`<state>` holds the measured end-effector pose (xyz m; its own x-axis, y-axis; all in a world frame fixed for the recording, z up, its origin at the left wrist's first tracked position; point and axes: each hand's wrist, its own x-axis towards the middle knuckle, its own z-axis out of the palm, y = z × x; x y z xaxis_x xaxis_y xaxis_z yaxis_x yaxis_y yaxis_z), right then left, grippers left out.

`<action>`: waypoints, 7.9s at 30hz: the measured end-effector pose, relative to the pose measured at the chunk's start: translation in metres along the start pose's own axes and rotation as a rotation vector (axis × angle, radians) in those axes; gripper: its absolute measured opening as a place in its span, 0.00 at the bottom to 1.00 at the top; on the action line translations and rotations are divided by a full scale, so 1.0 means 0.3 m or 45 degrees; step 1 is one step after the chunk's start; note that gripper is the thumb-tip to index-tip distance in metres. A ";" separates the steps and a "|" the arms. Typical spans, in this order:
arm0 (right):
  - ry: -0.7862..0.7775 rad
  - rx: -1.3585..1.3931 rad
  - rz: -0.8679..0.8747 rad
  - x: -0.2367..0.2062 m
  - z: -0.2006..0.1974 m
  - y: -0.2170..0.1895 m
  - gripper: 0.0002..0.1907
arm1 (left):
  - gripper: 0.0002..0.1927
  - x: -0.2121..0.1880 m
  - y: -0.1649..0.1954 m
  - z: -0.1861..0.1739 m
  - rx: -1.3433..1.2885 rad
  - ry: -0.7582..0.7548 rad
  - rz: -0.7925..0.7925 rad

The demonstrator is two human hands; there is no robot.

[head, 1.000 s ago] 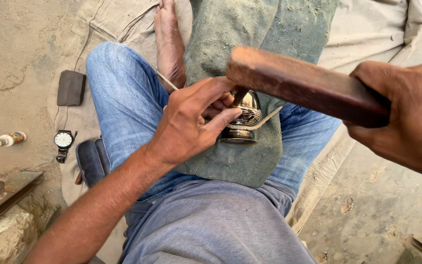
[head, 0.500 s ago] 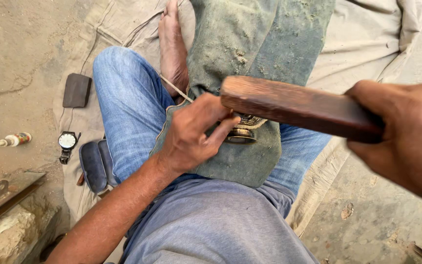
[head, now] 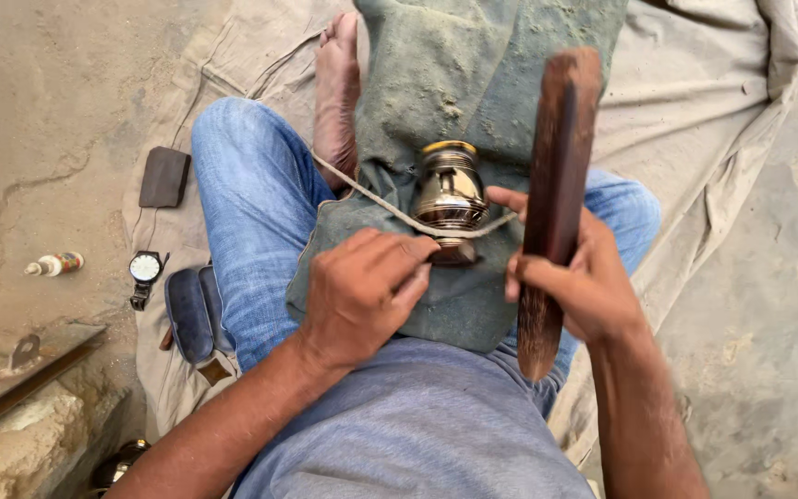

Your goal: The person sits on the floor and uses a hammer and punch to shape a small brass object resting on a cloth pad. They repeatedly position the punch on the object and strike it with the hammer, occasionally rotating the object to work on different areas.

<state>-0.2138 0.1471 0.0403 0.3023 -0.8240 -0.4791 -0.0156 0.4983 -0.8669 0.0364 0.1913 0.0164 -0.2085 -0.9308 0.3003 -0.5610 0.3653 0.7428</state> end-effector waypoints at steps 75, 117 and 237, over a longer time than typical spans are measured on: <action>0.686 -0.335 -0.169 -0.281 -0.288 0.231 0.23 | 0.15 0.449 0.148 0.216 0.310 -0.916 0.202; 0.651 -0.824 0.001 -0.297 -0.210 0.050 0.24 | 0.19 0.402 0.086 0.091 0.041 -0.732 0.257; 0.744 -1.239 -0.701 -0.315 0.017 0.243 0.12 | 0.17 0.069 -0.088 -0.033 -0.064 -0.353 -0.184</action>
<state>-0.2387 0.2627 0.0231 0.0301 -0.9786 0.2035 -0.7909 -0.1478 -0.5938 0.0548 0.1625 0.0087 -0.3441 -0.9387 0.0204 -0.5616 0.2231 0.7968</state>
